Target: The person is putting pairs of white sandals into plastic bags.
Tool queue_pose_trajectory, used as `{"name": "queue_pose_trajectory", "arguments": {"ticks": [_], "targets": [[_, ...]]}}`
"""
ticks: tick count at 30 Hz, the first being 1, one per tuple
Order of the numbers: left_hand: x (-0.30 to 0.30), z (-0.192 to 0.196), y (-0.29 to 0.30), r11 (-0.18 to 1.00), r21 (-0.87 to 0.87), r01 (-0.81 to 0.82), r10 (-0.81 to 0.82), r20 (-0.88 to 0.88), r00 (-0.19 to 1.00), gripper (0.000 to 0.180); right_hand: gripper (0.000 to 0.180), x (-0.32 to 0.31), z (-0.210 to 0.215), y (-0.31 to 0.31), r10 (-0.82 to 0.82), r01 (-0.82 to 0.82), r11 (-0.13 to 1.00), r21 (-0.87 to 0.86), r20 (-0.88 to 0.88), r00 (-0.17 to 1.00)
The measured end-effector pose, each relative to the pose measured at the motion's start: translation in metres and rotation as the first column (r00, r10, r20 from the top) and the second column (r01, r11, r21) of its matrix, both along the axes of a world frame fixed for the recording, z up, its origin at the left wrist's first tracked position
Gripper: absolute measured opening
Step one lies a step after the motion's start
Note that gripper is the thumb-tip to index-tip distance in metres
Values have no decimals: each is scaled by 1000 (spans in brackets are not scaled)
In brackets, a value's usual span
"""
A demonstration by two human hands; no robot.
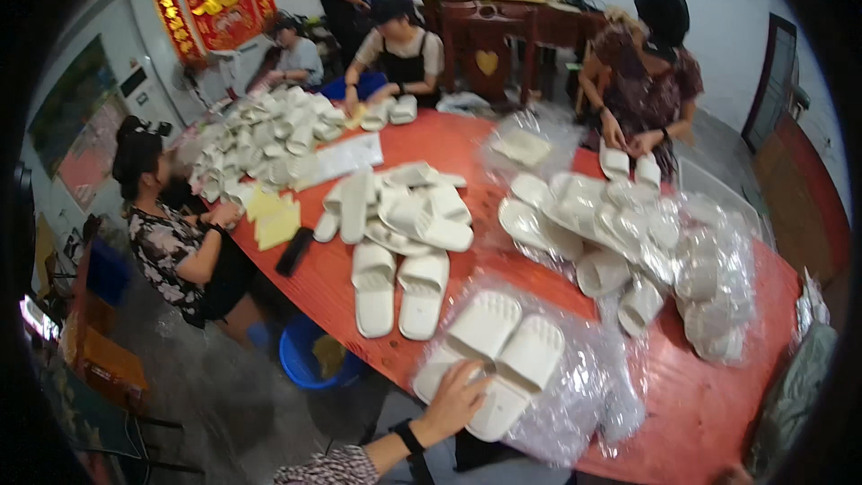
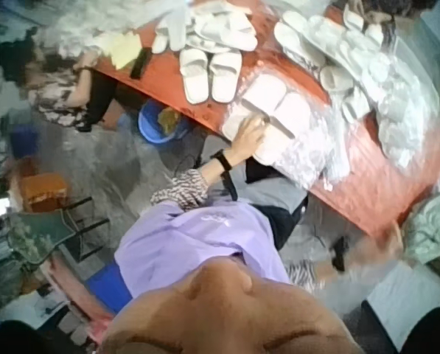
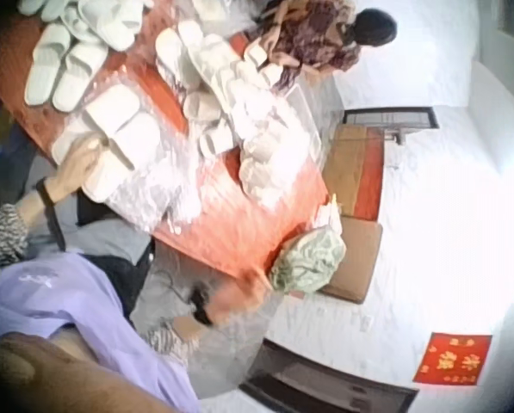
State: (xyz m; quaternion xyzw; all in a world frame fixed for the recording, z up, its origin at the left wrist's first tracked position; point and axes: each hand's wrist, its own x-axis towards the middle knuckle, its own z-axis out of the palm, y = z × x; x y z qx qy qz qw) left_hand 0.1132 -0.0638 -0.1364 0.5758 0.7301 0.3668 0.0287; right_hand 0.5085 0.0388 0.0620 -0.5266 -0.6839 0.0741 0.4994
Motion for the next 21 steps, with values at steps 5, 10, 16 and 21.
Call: {"name": "queue_pose_trajectory", "arguments": {"ticks": [5, 10, 16, 21], "targets": [[26, 103, -22, 933, 75, 353, -327, 589, 739, 44, 9, -165, -35, -36, 482, -731, 529, -432, -556, 677], [39, 100, -38, 800, 123, 587, -394, 845, 361, 38, 17, -185, -35, -53, 661, -914, 238, -327, -636, 400], [46, 99, -45, 785, 165, 597, -331, 926, 181, 13, 13, -163, -30, -55, 550, -973, 77, -220, -804, 225], [24, 95, -51, 887, 75, 455, -438, 444, 782, 18, 13, -143, -23, -52, 418, -976, 153, 155, -905, -79]]}}
